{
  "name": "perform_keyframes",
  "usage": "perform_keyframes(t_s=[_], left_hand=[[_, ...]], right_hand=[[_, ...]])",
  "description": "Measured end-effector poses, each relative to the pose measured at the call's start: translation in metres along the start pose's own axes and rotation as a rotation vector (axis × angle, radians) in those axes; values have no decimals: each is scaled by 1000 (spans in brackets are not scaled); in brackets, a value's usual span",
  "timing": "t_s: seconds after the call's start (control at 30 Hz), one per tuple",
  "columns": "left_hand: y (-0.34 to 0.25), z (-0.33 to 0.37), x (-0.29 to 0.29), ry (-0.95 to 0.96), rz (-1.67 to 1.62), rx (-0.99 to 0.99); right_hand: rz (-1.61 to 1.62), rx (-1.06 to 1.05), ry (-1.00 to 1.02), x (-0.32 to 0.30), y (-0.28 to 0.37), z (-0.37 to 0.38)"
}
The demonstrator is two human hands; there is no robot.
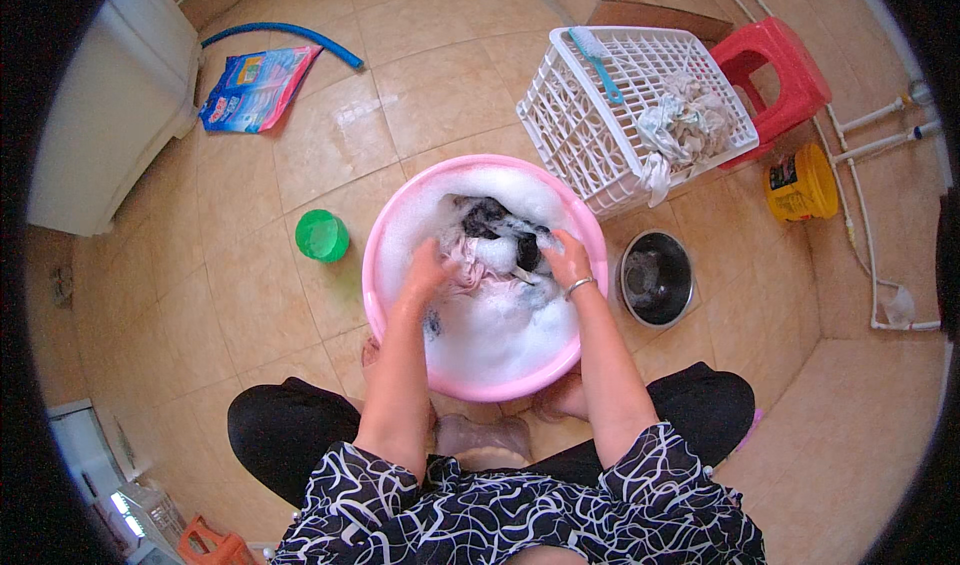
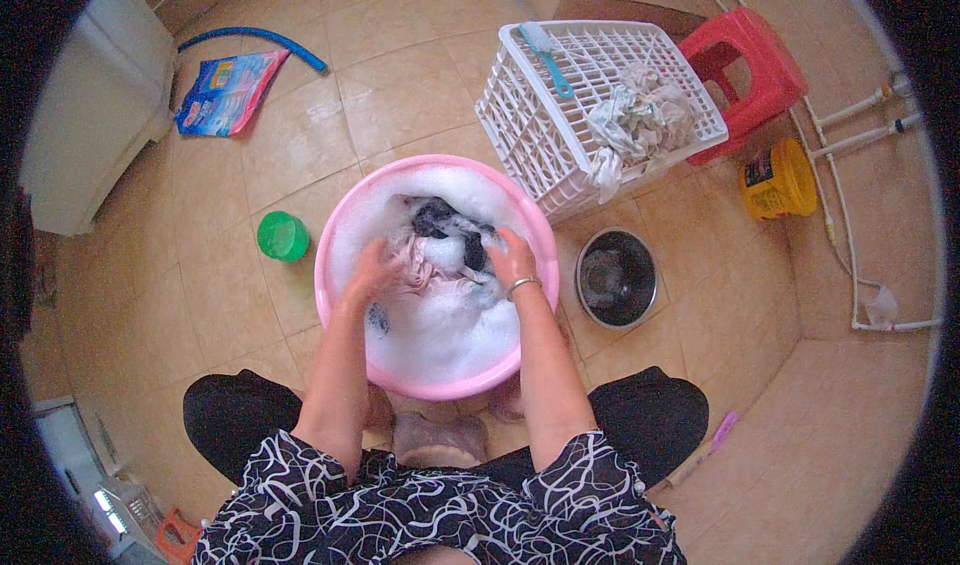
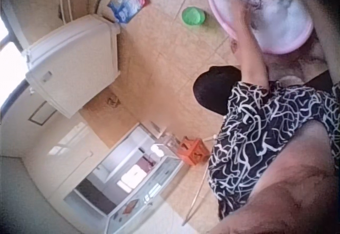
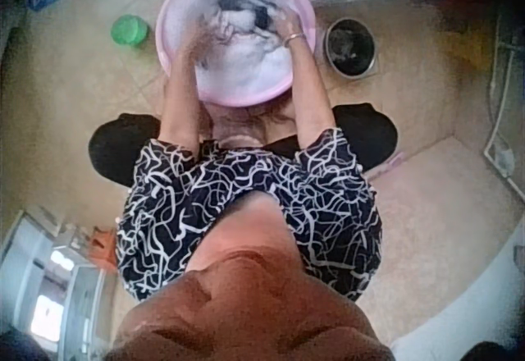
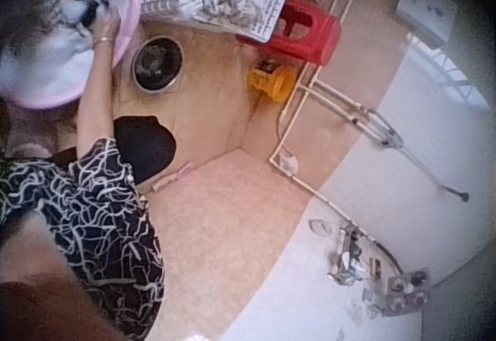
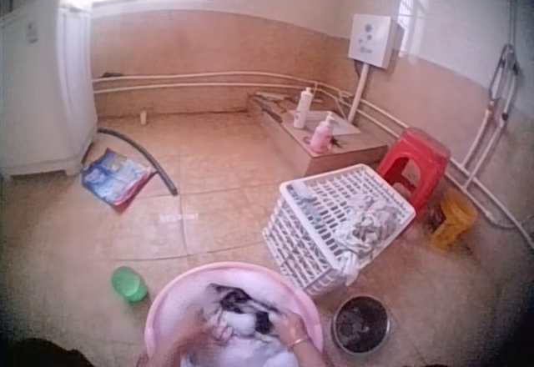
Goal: The person sits on the floor and hand-washes clothes in a pink basin filled with soapy water. They scrub and rinse various garments, including a white cloth and a dark garment, then place the washed items into a white laundry basket.
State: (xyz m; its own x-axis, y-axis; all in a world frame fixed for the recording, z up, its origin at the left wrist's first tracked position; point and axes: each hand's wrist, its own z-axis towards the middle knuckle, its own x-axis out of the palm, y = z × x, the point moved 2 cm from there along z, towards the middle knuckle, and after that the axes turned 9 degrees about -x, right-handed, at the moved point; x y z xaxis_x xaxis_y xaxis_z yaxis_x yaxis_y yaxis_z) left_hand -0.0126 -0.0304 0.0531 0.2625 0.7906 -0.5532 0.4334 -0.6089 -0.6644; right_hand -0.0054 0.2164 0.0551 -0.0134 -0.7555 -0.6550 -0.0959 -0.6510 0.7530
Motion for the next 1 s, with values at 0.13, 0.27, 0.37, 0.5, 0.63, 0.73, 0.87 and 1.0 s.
perform_keyframes(t_s=[0.13, 0.27, 0.37, 0.5, 0.63, 0.73, 0.87, 1.0], left_hand=[[14, -15, 31, 62, 311, -98], [12, -18, 23, -118, 105, -87], [5, -13, 6, 27, -468, -204], [-27, -15, -6, 106, -1187, -162], [-62, -25, -22, 425, -1676, -32], [-75, -29, -35, 427, -1761, 44], [-80, -33, -44, 491, -1682, 58], [-77, -32, -49, 361, -1456, 69]], right_hand=[[-384, 114, 152, 22, -28, -29], [-167, 376, 330, 56, -70, -53], [-36, 295, 402, 75, -90, -58], [-269, -1, 814, 95, -83, -66], [-88, -123, 1075, 107, -42, -87], [-316, -75, 1231, 102, -10, -96], [-557, -220, 1226, 79, 27, -64], [-524, -175, 252, 25, 40, -17]])
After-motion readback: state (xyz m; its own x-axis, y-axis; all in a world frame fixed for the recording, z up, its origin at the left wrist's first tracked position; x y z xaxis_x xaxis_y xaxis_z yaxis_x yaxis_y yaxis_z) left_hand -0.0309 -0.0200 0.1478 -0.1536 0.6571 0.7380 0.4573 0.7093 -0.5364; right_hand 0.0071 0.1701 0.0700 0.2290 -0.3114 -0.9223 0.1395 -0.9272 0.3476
